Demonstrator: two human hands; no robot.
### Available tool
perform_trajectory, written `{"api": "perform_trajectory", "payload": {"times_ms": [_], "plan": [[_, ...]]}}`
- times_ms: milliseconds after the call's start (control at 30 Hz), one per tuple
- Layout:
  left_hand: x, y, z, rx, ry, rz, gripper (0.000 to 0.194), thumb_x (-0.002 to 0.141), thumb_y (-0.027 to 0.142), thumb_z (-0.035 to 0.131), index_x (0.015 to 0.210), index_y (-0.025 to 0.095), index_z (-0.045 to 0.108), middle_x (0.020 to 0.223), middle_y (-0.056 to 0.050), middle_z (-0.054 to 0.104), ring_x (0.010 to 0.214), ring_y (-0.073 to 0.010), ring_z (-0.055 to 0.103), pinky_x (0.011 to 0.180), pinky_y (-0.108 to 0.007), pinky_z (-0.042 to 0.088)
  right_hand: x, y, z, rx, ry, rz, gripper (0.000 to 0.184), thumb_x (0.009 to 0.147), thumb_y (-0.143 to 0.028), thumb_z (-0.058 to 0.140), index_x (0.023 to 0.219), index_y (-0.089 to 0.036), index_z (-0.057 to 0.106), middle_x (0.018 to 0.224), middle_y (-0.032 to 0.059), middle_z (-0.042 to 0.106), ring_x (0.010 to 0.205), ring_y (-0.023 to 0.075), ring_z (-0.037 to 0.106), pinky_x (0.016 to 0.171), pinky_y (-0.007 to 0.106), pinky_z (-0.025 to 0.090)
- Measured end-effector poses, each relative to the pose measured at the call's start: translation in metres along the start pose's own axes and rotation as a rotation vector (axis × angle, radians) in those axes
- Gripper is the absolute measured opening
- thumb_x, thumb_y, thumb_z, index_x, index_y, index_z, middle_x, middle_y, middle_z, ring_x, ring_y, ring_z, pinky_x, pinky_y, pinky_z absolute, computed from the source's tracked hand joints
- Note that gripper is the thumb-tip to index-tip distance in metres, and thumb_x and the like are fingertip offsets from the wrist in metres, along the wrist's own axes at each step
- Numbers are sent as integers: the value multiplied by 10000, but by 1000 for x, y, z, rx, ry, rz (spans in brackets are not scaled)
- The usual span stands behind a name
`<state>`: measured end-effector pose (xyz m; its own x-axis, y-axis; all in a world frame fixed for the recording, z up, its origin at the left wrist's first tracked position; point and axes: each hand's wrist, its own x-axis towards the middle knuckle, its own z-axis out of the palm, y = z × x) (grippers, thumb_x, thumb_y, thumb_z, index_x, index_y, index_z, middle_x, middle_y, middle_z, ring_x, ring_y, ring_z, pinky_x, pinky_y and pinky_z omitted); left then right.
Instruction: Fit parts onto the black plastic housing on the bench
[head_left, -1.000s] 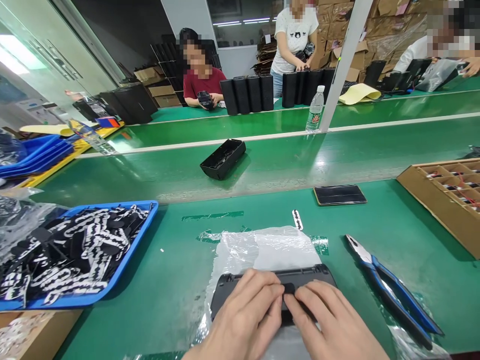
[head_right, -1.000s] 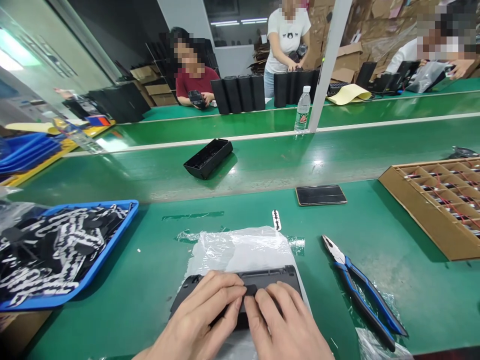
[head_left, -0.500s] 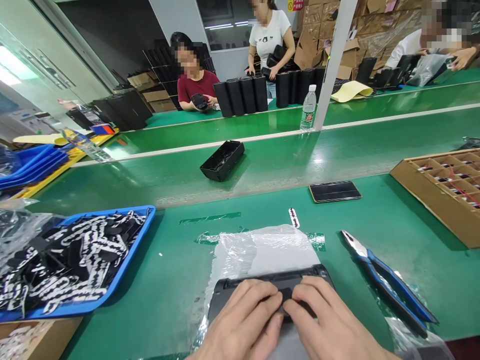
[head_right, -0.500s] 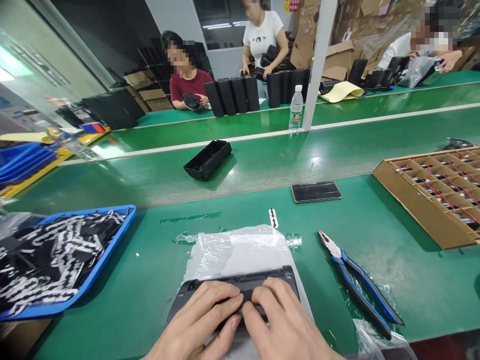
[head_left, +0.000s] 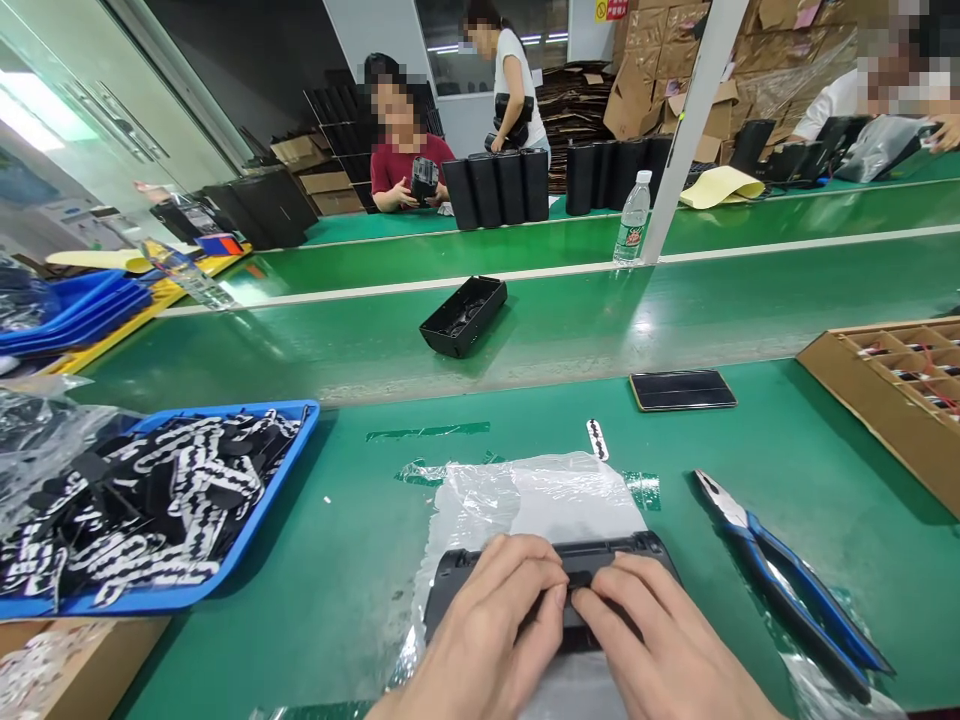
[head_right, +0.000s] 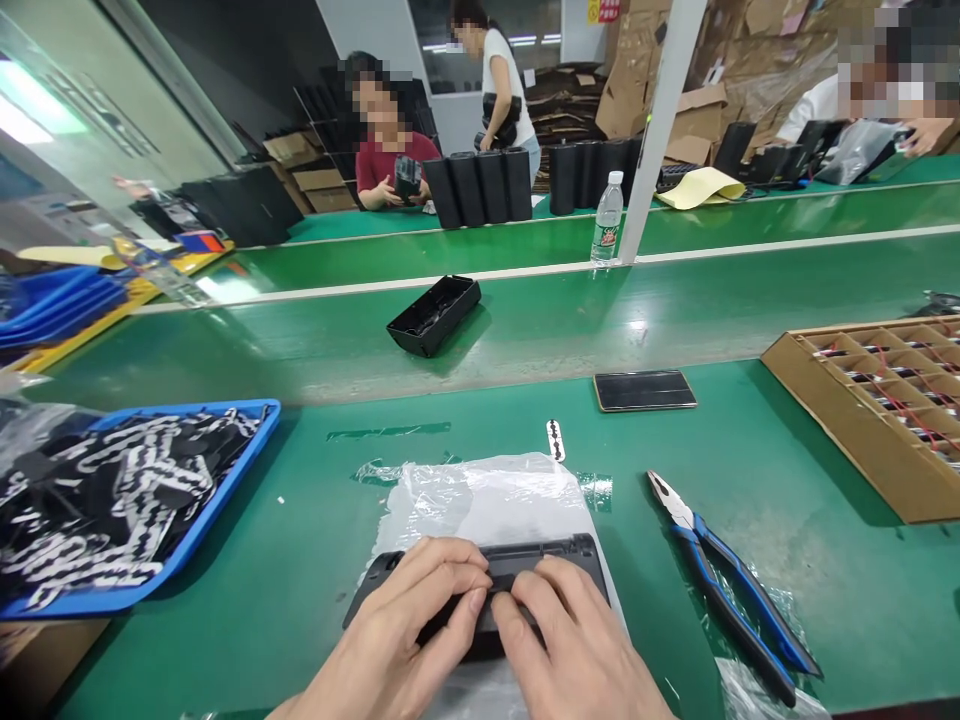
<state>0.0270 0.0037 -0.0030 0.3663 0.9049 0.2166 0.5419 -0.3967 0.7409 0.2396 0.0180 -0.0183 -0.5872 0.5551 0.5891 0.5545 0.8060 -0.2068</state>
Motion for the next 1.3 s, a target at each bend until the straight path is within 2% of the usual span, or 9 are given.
{"api": "perform_trajectory", "payload": {"times_ms": [267, 367, 500, 700, 867, 1000, 1067, 1167, 1300], "plan": [[-3, -9, 7, 75, 100, 240, 210, 1019, 12, 509, 1152, 128, 622, 1072, -92, 618, 970, -183, 554, 870, -301, 496, -4, 3, 5, 77, 52, -49, 239, 1003, -36, 519, 1033, -44, 756, 918, 140, 762, 881, 256, 719, 819, 397, 688], [-4, -10, 7, 90, 93, 245, 224, 1016, 8, 509, 1167, 125, 625, 1067, -98, 622, 958, -190, 555, 845, -312, 500, -8, 3, 7, 36, 33, -55, 218, 991, -42, 549, 1050, -30, 759, 942, 148, 775, 896, 282, 732, 814, 435, 703], [-3, -7, 6, 73, 88, 183, 209, 1020, 14, 498, 1132, 150, 610, 1061, -74, 622, 949, -172, 564, 858, -297, 494, -13, 8, 4, 40, 14, -126, 228, 946, -14, 598, 1110, 12, 753, 1023, 184, 766, 1011, 326, 705, 918, 488, 680], [-1, -3, 5, 60, 89, 61, 195, 1041, 59, 488, 1107, 206, 598, 1061, -38, 618, 959, -156, 589, 878, -283, 498, -3, 9, 1, 121, -31, -64, 288, 1026, -66, 467, 1111, -25, 738, 994, 147, 753, 930, 263, 690, 878, 441, 676], [1, 1, 1, 152, 74, 142, 207, 1020, 23, 510, 1145, 157, 606, 1073, -79, 634, 966, -176, 605, 890, -302, 529, 2, 2, 4, 85, -39, -9, 256, 1007, -70, 482, 1078, -56, 727, 958, 132, 744, 887, 280, 671, 787, 445, 681], [3, -3, 0, 220, 85, 238, 256, 993, -18, 536, 1189, 128, 610, 1087, -103, 662, 975, -196, 611, 873, -316, 548, 6, 0, 3, 9, -47, -16, 321, 1016, -76, 415, 1061, -38, 731, 954, 162, 746, 873, 310, 673, 736, 466, 682], [4, -8, 2, 248, 91, 275, 239, 1004, 1, 517, 1181, 129, 616, 1088, -107, 670, 961, -201, 606, 857, -322, 553, 7, 3, 0, 52, -44, -35, 287, 998, -48, 451, 1063, -18, 729, 964, 175, 742, 910, 308, 678, 814, 466, 675], [1, -14, 4, 316, 91, 335, 221, 1022, 46, 489, 1162, 134, 637, 1068, -103, 691, 920, -211, 605, 821, -337, 557, 4, 11, -6, 289, -1, -42, 221, 950, 24, 549, 1086, -17, 718, 1006, 155, 742, 990, 248, 681, 983, 389, 628], [-7, -12, 2, 414, 91, 409, 211, 1007, 64, 532, 1154, 124, 672, 1067, -98, 747, 930, -219, 660, 825, -339, 567, -8, 16, -13, 426, 71, 86, 221, 969, 6, 574, 1098, -89, 727, 1049, 107, 759, 1033, 190, 692, 1044, 326, 592]]}}
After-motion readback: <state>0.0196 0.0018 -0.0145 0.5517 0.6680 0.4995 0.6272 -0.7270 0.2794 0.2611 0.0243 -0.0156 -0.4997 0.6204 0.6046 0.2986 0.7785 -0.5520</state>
